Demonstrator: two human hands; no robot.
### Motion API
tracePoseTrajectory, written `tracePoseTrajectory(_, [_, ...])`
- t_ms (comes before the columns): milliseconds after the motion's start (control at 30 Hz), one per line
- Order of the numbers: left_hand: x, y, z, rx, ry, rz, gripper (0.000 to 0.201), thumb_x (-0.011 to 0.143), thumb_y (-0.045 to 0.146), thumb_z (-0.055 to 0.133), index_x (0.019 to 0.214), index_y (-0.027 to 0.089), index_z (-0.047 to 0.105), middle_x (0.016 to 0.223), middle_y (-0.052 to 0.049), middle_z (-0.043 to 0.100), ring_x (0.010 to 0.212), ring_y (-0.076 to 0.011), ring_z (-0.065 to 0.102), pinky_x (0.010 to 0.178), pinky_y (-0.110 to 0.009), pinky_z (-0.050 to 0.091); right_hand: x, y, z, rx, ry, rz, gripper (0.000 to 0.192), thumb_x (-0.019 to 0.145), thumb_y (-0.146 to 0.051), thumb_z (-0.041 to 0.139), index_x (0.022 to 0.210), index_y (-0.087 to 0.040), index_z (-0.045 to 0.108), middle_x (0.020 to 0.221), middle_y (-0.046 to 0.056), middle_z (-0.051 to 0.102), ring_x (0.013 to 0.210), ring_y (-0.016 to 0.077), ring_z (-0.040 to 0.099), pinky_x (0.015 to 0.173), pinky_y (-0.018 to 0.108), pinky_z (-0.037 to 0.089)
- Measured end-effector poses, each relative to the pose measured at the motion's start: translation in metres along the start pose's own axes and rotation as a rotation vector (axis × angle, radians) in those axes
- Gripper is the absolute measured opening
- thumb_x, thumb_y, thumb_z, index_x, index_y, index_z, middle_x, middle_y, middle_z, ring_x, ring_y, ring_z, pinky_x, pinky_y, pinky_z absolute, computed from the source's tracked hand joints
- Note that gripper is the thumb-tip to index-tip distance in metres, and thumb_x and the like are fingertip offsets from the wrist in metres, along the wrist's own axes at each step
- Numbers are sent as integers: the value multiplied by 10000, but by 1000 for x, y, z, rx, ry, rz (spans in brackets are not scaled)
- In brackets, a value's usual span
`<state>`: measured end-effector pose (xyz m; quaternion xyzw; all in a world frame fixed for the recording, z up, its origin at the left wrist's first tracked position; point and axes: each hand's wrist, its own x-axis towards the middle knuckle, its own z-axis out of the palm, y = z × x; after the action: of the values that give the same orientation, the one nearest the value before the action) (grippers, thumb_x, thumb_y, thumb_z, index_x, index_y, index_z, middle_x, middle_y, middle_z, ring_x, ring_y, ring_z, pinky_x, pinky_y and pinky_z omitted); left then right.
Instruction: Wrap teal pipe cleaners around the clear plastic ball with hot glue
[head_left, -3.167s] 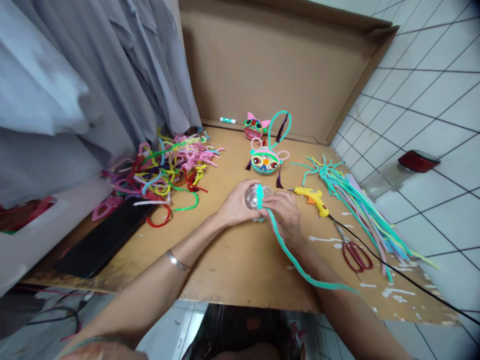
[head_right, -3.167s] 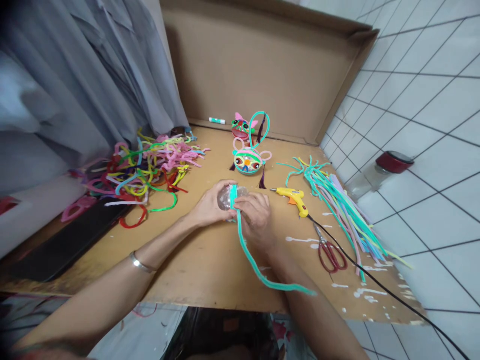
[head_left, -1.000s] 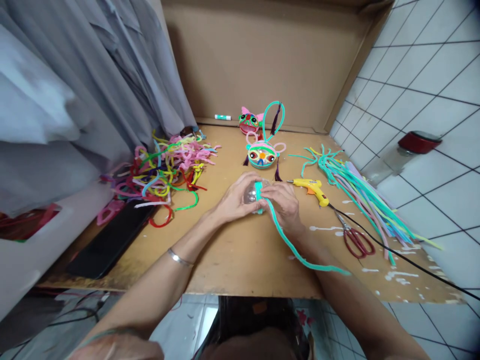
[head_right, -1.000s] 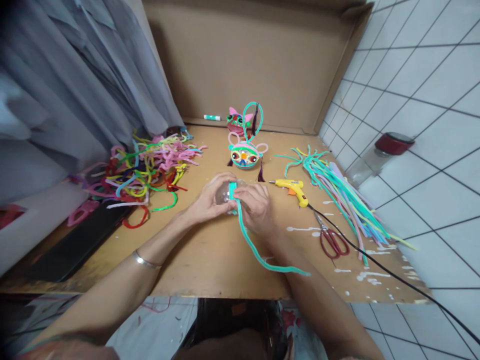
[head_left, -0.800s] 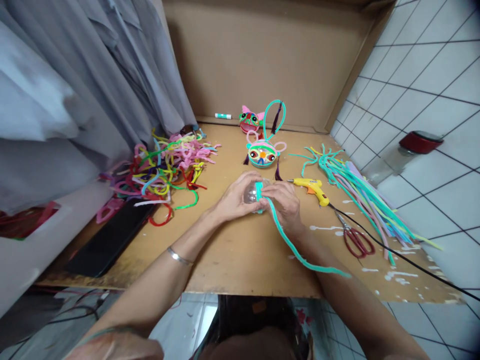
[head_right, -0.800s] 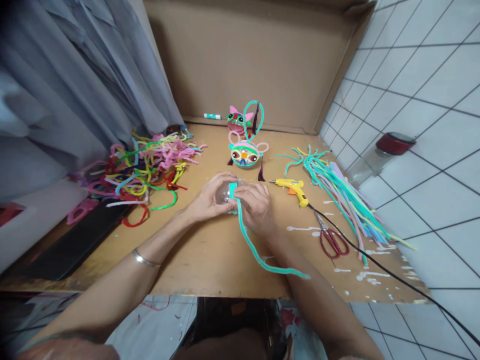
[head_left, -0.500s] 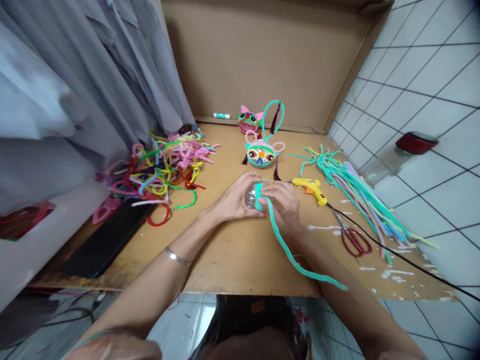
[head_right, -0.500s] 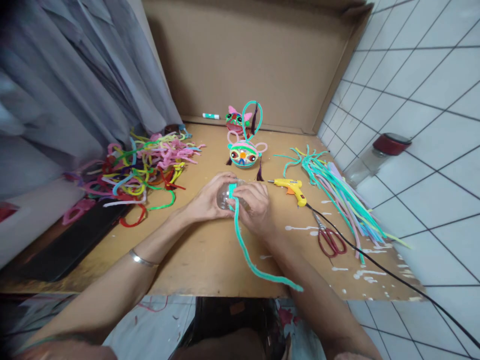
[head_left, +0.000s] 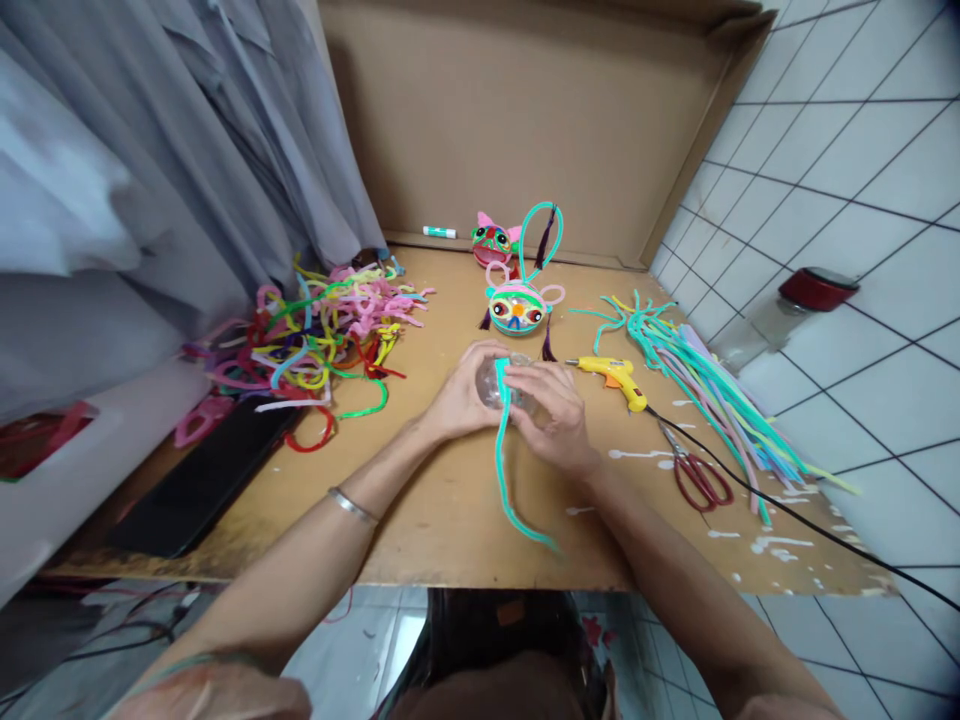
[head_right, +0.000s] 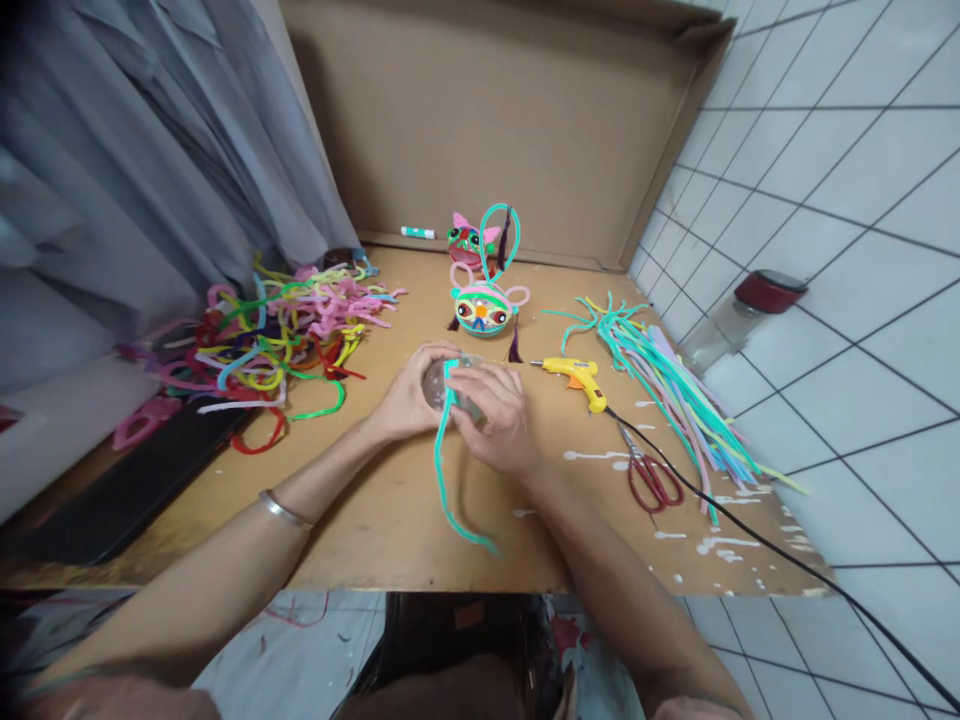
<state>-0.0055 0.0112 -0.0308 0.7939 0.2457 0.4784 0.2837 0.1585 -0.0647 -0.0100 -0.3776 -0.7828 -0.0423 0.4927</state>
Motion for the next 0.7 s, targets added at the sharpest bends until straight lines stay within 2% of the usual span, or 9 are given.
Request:
tracePoseTrajectory(67, [-1,-3,1,-128,32,-168,759,529,415,875,1155,189,511,1155,-100,606,1062,-241,628,947,-399,524,1,2,-2,-39,0,-3,263,902,-212,535,1130,-232,665,1170,81,723,1108,222,638,970,415,463])
tracePoseTrajectory(133, [-1,-5,1,-251,41,-331,822,518,469,882,1182,195,483,1015,-57,639,901,-198,651,824,-348,550,2,12,-9,-153,62,57,263,899,-221,518,1118,-223,665,1141,91,725,1070,230,642,953,417,459])
tracePoseTrajectory(233, [1,-8,0,-343,62,-435,857,494,527,883,1175,196,480,887,-18,644,789,-184,643,727,-327,549,3,38,-26,-452,152,343,289,895,-296,506,1105,-174,663,1096,139,715,1045,283,628,939,456,454])
tracePoseTrajectory(300, [2,-10,-1,-381,101,-433,850,480,550,880,1150,194,499,932,-31,649,822,-194,647,737,-333,551,3,56,-40,-677,46,588,396,879,-365,533,1164,-112,640,1160,202,685,1102,347,601,953,515,437])
tracePoseTrajectory(367, [2,-13,0,-423,125,-430,831,483,554,875,1137,191,514,997,-45,644,856,-195,646,756,-332,551,3,67,-52,-842,-148,790,502,879,-470,539,1140,-54,643,1144,261,669,1106,394,596,949,552,429])
tracePoseTrajectory(467, [2,-16,2,-449,115,-420,806,496,540,875,1130,179,531,1020,-55,641,868,-191,640,759,-319,548,5,70,-62,-933,-360,967,660,884,-582,508,1143,13,631,1164,320,639,1108,432,609,912,550,461])
tracePoseTrajectory(567, [2,-14,1,-441,99,-439,830,483,524,888,1144,175,528,980,-47,650,836,-187,638,734,-311,549,6,68,-64,-962,-406,1058,709,872,-585,540,1220,31,590,1242,326,605,1163,433,604,915,522,489])
tracePoseTrajectory(700, [3,-5,-2,-442,73,-481,900,424,503,916,1154,175,502,906,-24,651,755,-168,628,685,-301,549,6,71,-64,-958,-425,1166,694,861,-562,573,1225,29,601,1228,316,626,1142,411,638,913,493,511])
